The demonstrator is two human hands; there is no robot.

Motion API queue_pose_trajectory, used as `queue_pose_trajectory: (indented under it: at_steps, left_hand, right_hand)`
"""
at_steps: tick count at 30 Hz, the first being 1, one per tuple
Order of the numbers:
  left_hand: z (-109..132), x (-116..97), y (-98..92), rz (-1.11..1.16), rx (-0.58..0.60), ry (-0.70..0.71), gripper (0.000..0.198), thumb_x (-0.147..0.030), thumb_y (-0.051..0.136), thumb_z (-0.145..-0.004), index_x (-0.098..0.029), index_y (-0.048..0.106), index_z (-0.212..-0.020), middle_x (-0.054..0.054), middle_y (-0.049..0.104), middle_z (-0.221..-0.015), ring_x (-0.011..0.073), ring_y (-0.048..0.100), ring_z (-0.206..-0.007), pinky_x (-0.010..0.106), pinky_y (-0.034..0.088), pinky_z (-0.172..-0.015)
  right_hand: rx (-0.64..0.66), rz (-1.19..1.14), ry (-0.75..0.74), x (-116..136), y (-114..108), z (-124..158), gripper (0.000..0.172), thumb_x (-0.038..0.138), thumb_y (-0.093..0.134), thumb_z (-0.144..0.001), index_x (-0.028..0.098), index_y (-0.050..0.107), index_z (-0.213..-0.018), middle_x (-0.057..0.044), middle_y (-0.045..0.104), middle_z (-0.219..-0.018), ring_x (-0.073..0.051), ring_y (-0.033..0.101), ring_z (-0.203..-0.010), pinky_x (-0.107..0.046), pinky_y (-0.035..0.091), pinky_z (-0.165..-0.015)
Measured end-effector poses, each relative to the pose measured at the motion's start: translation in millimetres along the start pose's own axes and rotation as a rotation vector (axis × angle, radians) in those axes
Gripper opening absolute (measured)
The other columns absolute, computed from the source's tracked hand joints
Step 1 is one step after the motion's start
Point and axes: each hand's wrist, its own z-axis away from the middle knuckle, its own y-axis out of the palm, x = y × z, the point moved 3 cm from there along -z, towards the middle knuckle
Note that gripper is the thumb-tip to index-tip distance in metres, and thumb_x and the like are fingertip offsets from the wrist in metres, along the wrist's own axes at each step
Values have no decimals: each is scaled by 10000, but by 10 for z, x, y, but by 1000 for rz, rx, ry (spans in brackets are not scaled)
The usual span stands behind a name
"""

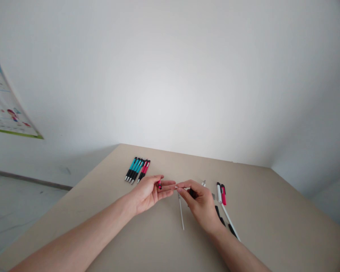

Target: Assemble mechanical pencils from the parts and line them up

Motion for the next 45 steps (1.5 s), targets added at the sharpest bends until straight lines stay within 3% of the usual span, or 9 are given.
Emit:
queue_pose_trajectory:
  at_steps: [3,7,10,15,23,30,35,39,45]
  left_hand:
    - [-16,18,-32,-124,51,66,77,-159,326,-953,-144,377,-1009,167,684,-860,213,697,-669,322,546,-622]
    - [12,9,-39,-619,185,451,162,-312,460,-923,-194,408,-1020,62,664,-838,119,579,-509,235,444,-522]
    - [80,16,7,-1015,267,654,171,-312,459,-913,-165,539,-876,37,629,-806,119,536,-634,217,407,-603]
    - [136,-6,51,-1201,274,722,212,-275,437,-911,-162,610,-863,44,624,-831,167,552,-793,228,407,-699]
    - [135,-9,57,-1286,276,774,200,-247,439,-907,-163,605,-835,42,601,-802,162,533,-761,220,390,-670]
    - [141,10,71,-1304,318,790,226,-250,423,-920,-167,627,-868,42,611,-812,162,535,-763,226,377,-685]
    - [123,22,43,-1224,281,697,248,-324,436,-916,-164,601,-823,29,617,-772,157,537,-726,229,368,-673]
    - [107,-4,46,-979,281,605,331,-421,449,-894,-148,565,-747,12,553,-661,131,470,-624,226,326,-591]
    - [34,14,25,-459,253,348,293,-325,441,-805,-147,494,-579,-1,454,-510,101,333,-472,237,278,-508]
  right_hand:
    - [-23,12,-34,11,-10,-4,169,323,578,-859,200,692,-869,-37,682,-789,-155,599,-693,-253,453,-640]
    - [-47,55,-61,28,-30,-3,187,311,540,-883,199,690,-898,-55,685,-842,-173,609,-750,-266,459,-675]
    - [-56,95,-28,22,-41,-4,180,323,551,-876,203,684,-899,-53,689,-836,-176,607,-724,-277,464,-686]
    - [-18,117,-59,47,-31,-12,206,341,536,-885,205,692,-892,-52,686,-814,-169,598,-677,-273,463,-659]
    - [32,167,-92,64,-27,-6,185,322,549,-879,205,686,-922,-39,680,-802,-156,592,-671,-251,449,-629]
    - [74,173,-102,71,-17,-16,178,340,564,-866,209,675,-916,-33,683,-794,-158,595,-678,-252,448,-651]
    - [-29,266,9,5,-90,-49,292,364,459,-906,184,679,-837,-44,676,-713,-161,592,-630,-251,424,-601]
    - [5,500,184,-119,-112,-63,257,364,545,-826,195,667,-674,-15,612,-532,-152,537,-490,-249,337,-484]
    - [108,688,311,-220,20,-45,212,374,666,-708,200,640,-590,-57,658,-588,-193,583,-552,-254,307,-488]
